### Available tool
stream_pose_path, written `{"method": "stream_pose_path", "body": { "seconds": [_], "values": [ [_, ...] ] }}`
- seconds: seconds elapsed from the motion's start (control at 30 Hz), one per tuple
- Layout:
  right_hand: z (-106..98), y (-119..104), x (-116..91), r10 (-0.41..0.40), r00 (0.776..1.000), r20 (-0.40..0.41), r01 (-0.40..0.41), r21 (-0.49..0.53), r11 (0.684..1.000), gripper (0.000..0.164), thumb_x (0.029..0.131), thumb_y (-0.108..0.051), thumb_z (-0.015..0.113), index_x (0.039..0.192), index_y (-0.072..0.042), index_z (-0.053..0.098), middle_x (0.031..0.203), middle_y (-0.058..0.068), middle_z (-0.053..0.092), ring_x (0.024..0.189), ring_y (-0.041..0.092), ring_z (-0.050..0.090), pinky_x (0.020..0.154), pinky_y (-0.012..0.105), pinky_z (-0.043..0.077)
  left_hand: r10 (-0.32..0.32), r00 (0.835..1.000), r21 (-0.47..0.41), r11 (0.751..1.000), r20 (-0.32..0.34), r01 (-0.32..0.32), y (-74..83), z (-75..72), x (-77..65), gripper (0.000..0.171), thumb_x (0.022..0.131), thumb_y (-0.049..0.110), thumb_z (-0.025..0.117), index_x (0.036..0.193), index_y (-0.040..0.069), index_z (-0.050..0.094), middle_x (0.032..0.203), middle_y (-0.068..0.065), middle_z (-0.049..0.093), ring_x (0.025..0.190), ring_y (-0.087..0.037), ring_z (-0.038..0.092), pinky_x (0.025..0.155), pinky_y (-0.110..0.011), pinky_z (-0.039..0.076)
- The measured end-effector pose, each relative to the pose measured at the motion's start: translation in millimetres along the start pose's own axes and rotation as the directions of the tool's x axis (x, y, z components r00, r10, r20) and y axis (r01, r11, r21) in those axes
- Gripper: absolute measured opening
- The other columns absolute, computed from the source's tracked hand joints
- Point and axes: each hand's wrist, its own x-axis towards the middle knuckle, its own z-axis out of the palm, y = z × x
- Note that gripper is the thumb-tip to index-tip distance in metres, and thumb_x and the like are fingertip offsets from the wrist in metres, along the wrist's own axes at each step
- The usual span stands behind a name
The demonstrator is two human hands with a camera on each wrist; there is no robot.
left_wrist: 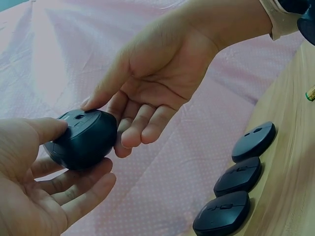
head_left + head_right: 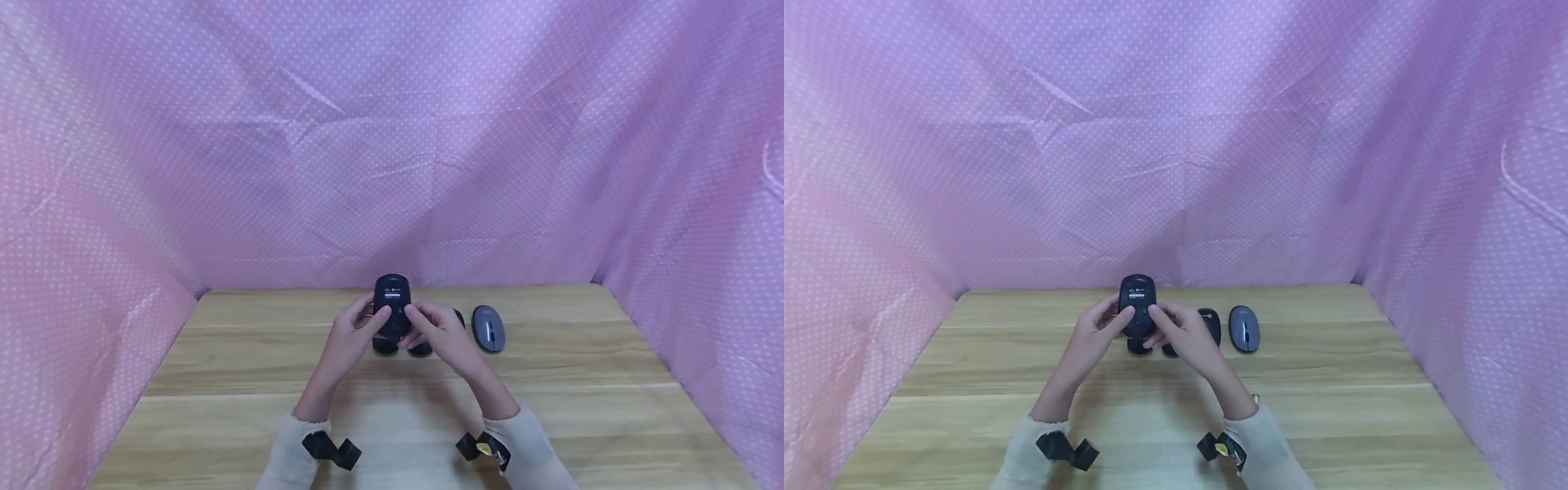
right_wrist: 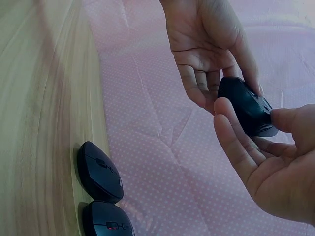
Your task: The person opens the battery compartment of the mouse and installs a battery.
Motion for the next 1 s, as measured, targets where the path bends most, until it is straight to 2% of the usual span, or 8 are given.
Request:
{"method": "stream_pose_path", "body": {
  "seconds": [0.13,0.4,0.53,0.67,0.8,1.0],
  "values": [
    [-0.1,0.7,0.1,-0.003,1.0,-0.026,0.003,-0.015,1.0,0.04,0.108,-0.031,0.05,0.126,0.001,0.066,0.101,0.021,0.074,0.083,0.03,0.074,0.076,0.034,0.064,-0.003,1.0,-0.002,1.0,0.0,0.003,-0.1,0.6,-0.4,0.044,0.101,0.024,0.065,0.139,0.003,0.059,0.116,-0.02,0.068,0.101,-0.024,0.073,0.082,-0.029,0.063],
    [-4.6,3.8,0.2,-0.011,0.996,-0.087,0.008,-0.032,0.999,0.038,0.106,-0.027,0.057,0.13,0.001,0.064,0.117,0.02,0.072,0.09,0.018,0.072,0.078,0.033,0.063,-0.027,1.0,0.05,0.998,0.009,0.027,0.8,2.5,-1.7,0.041,0.098,0.024,0.07,0.134,0.006,0.065,0.108,-0.014,0.07,0.095,-0.016,0.069,0.082,-0.022,0.058],
    [-6.8,2.2,-1.1,-0.012,0.996,-0.088,0.008,-0.042,0.999,0.038,0.105,-0.028,0.058,0.131,0.0,0.064,0.118,0.02,0.072,0.093,0.018,0.071,0.08,0.035,0.063,-0.043,0.999,0.041,0.998,0.025,0.042,0.8,3.9,-2.2,0.041,0.098,0.023,0.069,0.133,0.004,0.065,0.107,-0.015,0.07,0.093,-0.016,0.069,0.08,-0.022,0.058],
    [-6.4,2.0,-1.5,-0.009,0.996,-0.087,0.006,-0.042,0.999,0.036,0.105,-0.026,0.059,0.129,0.0,0.065,0.115,0.019,0.072,0.093,0.017,0.07,0.08,0.038,0.063,-0.034,0.999,0.034,0.999,0.021,0.034,-0.3,4.7,-2.7,0.04,0.098,0.023,0.069,0.133,0.003,0.065,0.109,-0.015,0.07,0.098,-0.017,0.07,0.085,-0.024,0.059],
    [-3.8,2.8,-1.6,0.015,0.998,-0.054,-0.017,-0.034,0.999,0.036,0.101,-0.026,0.065,0.128,-0.002,0.065,0.109,0.018,0.071,0.089,0.017,0.07,0.079,0.039,0.063,-0.044,0.999,-0.012,0.999,0.011,0.044,-1.0,5.7,-2.7,0.041,0.099,0.023,0.067,0.135,0.003,0.062,0.118,-0.016,0.069,0.104,-0.02,0.072,0.088,-0.029,0.061],
    [0.9,4.6,-1.9,0.063,0.998,0.025,-0.063,0.0,0.998,0.041,0.098,-0.026,0.07,0.129,-0.001,0.062,0.106,0.017,0.07,0.082,0.02,0.07,0.075,0.032,0.063,-0.055,0.998,-0.069,0.996,-0.016,0.054,-0.2,6.9,-2.5,0.039,0.101,0.022,0.064,0.134,0.0,0.061,0.121,-0.022,0.066,0.096,-0.021,0.074,0.083,-0.031,0.063]
  ]
}}
